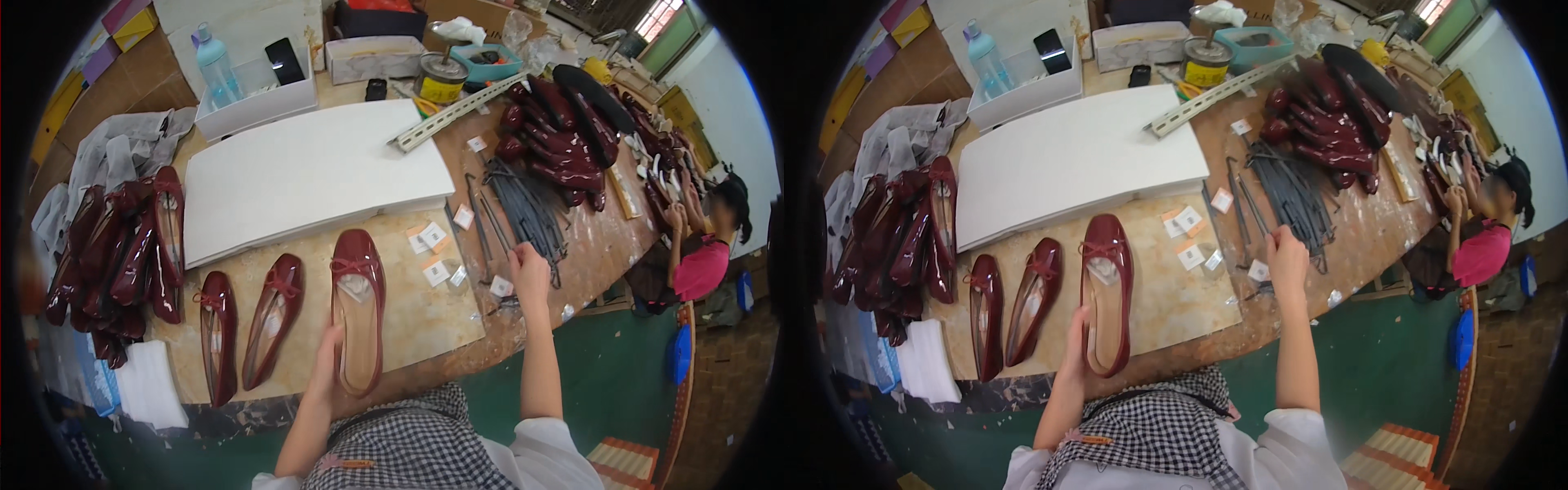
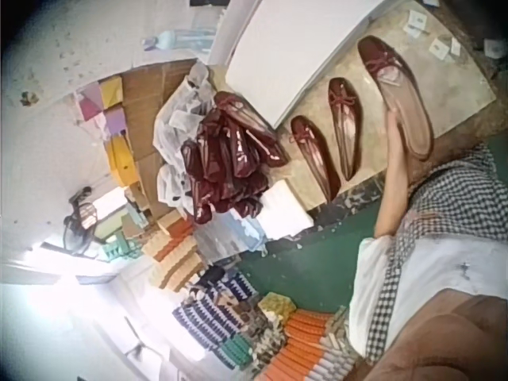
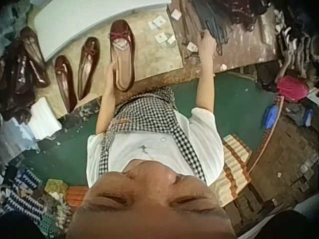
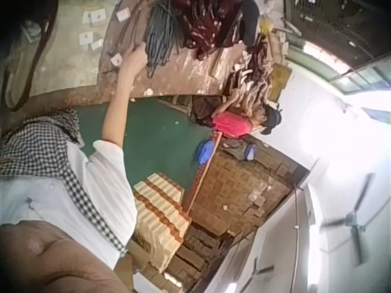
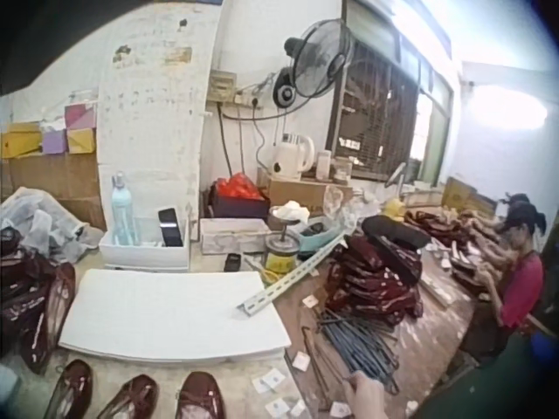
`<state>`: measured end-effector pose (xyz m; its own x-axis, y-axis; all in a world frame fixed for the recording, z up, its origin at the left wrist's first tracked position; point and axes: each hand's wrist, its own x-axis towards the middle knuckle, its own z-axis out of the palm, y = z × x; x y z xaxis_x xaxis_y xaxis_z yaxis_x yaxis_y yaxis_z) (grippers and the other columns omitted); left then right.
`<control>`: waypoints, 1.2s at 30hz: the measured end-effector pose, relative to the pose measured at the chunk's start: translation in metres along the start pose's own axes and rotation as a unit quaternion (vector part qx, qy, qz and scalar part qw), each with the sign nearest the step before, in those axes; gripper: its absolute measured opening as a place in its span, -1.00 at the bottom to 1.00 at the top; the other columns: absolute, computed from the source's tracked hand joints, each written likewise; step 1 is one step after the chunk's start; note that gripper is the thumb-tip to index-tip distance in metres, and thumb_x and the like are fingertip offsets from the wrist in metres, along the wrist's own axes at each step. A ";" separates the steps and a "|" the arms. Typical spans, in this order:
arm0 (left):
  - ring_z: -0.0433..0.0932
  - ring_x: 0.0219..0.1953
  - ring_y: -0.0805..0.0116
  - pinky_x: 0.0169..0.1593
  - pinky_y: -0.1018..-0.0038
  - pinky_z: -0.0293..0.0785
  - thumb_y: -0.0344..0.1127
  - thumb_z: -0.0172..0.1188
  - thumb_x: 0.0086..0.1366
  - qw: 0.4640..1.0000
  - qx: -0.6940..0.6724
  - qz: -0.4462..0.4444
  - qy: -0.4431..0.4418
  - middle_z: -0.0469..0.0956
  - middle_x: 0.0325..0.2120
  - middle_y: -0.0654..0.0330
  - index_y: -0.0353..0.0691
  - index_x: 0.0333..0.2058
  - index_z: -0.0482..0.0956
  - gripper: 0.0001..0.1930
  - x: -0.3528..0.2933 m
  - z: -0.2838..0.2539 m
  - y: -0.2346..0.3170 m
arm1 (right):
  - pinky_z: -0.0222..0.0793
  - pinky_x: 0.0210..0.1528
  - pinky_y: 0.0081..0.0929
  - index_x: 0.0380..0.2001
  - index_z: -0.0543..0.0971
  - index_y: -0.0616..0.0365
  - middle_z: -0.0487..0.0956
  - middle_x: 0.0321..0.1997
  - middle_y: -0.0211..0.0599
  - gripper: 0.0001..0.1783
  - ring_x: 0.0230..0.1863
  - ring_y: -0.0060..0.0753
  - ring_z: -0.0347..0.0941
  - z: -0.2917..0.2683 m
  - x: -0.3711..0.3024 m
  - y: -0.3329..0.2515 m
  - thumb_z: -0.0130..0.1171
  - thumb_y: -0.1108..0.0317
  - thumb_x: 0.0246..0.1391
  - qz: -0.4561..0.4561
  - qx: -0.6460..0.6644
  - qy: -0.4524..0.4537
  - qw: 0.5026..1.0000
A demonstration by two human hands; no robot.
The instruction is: The person wipes the exterior of maroon patent leather shoes with a white cloth and then wraps each shoe individually in white tissue paper. The shoes are handled one at a time on a workbench in a workshop setting.
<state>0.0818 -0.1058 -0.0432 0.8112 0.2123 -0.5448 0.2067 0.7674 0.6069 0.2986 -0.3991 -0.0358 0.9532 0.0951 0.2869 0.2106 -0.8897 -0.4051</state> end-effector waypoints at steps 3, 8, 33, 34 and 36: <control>0.56 -0.21 0.14 -0.17 0.31 0.55 0.12 -0.23 0.29 0.982 -0.085 -0.097 -0.135 0.51 -0.13 -0.06 -0.42 0.08 0.30 -0.33 -0.004 -0.007 0.001 | 0.36 -0.43 -0.06 -0.39 0.46 0.14 0.58 -0.53 -0.15 -0.84 -0.44 0.05 0.51 0.005 0.002 -0.015 0.16 0.31 0.02 0.008 -0.072 0.053 0.996; 0.56 -0.22 0.13 -0.15 0.28 0.53 0.22 -0.26 0.29 0.994 0.047 0.096 -0.037 0.50 -0.13 -0.02 -0.36 0.07 0.31 -0.30 -0.006 -0.016 0.033 | 0.06 -0.67 -0.58 -0.04 0.49 0.07 0.30 -0.84 -0.43 -0.62 -0.78 -0.65 0.13 -0.040 -0.046 -0.153 0.20 0.44 0.00 0.051 0.358 -0.218 0.907; 0.31 0.15 0.13 0.18 0.38 0.18 -0.13 -0.18 0.37 0.927 0.191 0.320 0.025 0.33 0.07 -0.08 -0.36 0.22 0.08 -0.45 0.002 -0.027 -0.016 | 0.20 -0.62 -0.52 -0.01 0.49 0.28 0.40 -0.68 -0.07 -0.64 -0.74 -0.48 0.24 -0.004 -0.121 -0.238 0.07 0.45 0.09 -0.173 0.280 -0.292 0.898; 0.39 0.08 0.07 0.14 0.34 0.25 -0.08 -0.13 0.36 0.913 0.308 0.265 0.036 0.38 0.03 -0.12 -0.33 0.24 0.07 -0.41 -0.014 -0.012 0.012 | 0.21 -0.62 -0.50 -0.01 0.49 0.29 0.42 -0.66 -0.03 -0.63 -0.74 -0.45 0.25 -0.011 -0.114 -0.232 0.08 0.44 0.09 -0.138 0.287 -0.333 0.887; 0.46 0.00 0.05 0.07 0.31 0.34 -0.01 -0.02 0.30 0.782 0.539 0.300 0.090 0.41 0.01 -0.13 -0.30 0.26 0.05 -0.32 -0.027 -0.016 0.035 | 0.26 -0.51 -0.52 0.09 0.43 0.20 0.57 -0.41 -0.09 -0.54 -0.54 -0.53 0.34 -0.021 -0.108 -0.222 0.11 0.43 0.07 -0.163 0.240 -0.275 0.917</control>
<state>0.0584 -0.0749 -0.0158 0.8694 0.4940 0.0104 0.2382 -0.4375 0.8671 0.1446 -0.2212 0.0413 0.7602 0.6488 0.0336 0.4487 -0.4870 -0.7493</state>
